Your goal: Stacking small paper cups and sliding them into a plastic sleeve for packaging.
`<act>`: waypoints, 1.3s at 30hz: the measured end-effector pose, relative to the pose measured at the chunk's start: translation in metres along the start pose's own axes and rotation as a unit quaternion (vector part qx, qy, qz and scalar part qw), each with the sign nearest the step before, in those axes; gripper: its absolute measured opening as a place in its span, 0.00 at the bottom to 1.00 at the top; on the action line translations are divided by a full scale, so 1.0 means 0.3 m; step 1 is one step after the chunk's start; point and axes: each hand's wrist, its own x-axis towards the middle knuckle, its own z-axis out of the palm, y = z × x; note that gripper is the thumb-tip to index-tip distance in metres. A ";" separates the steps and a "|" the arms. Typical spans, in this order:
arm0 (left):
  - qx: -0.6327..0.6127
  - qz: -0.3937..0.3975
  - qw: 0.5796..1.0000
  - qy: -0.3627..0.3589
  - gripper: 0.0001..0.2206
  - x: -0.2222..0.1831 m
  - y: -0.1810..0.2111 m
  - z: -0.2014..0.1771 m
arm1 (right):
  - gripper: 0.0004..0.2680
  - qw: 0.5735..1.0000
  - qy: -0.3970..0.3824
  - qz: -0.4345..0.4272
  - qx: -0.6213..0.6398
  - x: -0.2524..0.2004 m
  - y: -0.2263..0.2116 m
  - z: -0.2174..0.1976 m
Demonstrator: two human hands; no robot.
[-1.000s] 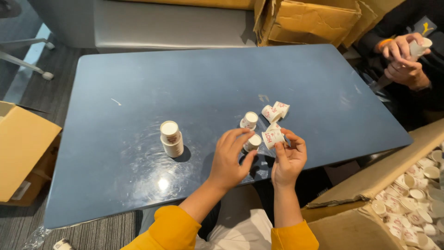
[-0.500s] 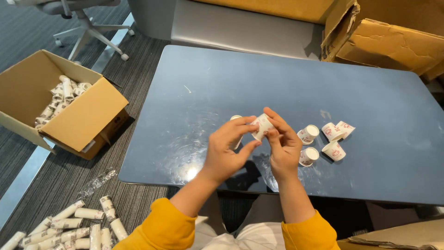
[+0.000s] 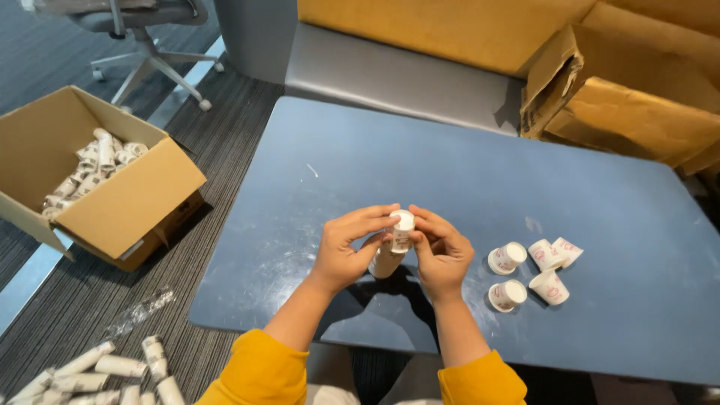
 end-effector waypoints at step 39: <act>-0.040 -0.038 0.998 -0.023 0.03 -0.056 -0.003 -0.006 | 0.06 0.994 -0.104 0.041 -0.011 -0.042 -0.118 -0.016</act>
